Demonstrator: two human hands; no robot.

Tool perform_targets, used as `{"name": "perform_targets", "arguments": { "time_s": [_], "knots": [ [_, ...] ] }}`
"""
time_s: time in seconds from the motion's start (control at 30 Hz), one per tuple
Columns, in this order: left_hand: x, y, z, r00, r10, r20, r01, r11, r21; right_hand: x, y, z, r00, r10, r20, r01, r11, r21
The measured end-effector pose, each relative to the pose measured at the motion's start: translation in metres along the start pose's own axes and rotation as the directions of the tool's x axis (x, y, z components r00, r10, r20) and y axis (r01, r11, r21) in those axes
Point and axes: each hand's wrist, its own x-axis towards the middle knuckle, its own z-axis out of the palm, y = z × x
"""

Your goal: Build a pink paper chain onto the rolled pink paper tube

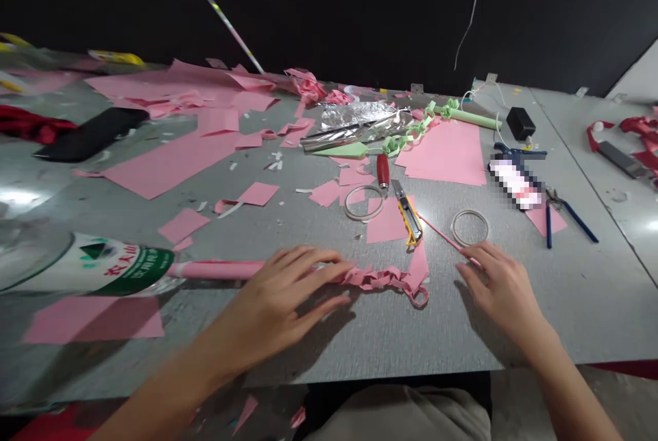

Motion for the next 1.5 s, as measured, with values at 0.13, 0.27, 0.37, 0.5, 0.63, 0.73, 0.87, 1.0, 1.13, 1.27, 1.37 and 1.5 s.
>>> {"name": "perform_targets", "arguments": {
  "time_s": [0.13,0.27,0.37,0.5,0.63,0.73,0.87,1.0,1.13,1.27,1.37,1.5],
  "knots": [
    [0.037,0.042,0.017,0.97,0.231,0.078,-0.228,0.973,-0.036,-0.003,0.012,-0.003,1.0,-0.004,0.025,0.011,0.959,-0.282],
    [0.067,0.057,0.045,0.89,0.388,0.241,-0.397,0.918,-0.015,-0.009,0.015,0.002,0.999,0.044,0.03,-0.03,0.933,-0.359],
    [0.075,0.054,0.057,0.875,0.427,0.228,-0.432,0.901,-0.031,-0.011,0.012,0.006,0.998,0.053,0.025,-0.041,0.936,-0.35],
    [0.073,0.049,0.06,0.906,0.408,0.111,-0.397,0.912,-0.106,-0.011,0.013,0.004,0.999,0.053,0.012,-0.044,0.917,-0.395],
    [0.067,0.047,0.059,0.926,0.374,0.05,-0.359,0.914,-0.186,-0.016,0.023,-0.012,0.988,0.144,-0.062,-0.157,0.923,-0.35],
    [0.065,0.044,0.059,0.935,0.352,0.047,-0.333,0.913,-0.236,-0.023,0.027,-0.029,0.97,0.218,-0.107,-0.228,0.969,-0.097],
    [0.064,0.042,0.06,0.937,0.341,0.069,-0.312,0.911,-0.271,-0.031,0.014,-0.033,0.91,0.415,0.014,-0.355,0.761,0.543],
    [0.063,0.043,0.06,0.929,0.358,0.099,-0.322,0.909,-0.266,-0.029,-0.007,-0.016,0.885,0.391,0.251,-0.382,0.304,0.873],
    [0.062,0.043,0.062,0.935,0.35,0.051,-0.326,0.909,-0.261,-0.024,-0.016,0.0,0.886,0.366,0.284,-0.354,0.139,0.925],
    [0.062,0.044,0.06,0.96,0.279,-0.029,-0.274,0.912,-0.305,-0.022,-0.016,0.009,0.897,0.374,0.237,-0.292,0.099,0.951],
    [0.061,0.045,0.059,0.978,0.199,-0.067,-0.209,0.9,-0.383,-0.022,-0.015,0.017,0.906,0.373,0.2,-0.261,0.12,0.958],
    [0.06,0.044,0.061,0.984,0.163,-0.073,-0.178,0.866,-0.467,-0.023,-0.013,0.028,0.9,0.408,0.153,-0.244,0.18,0.953]
  ]
}}
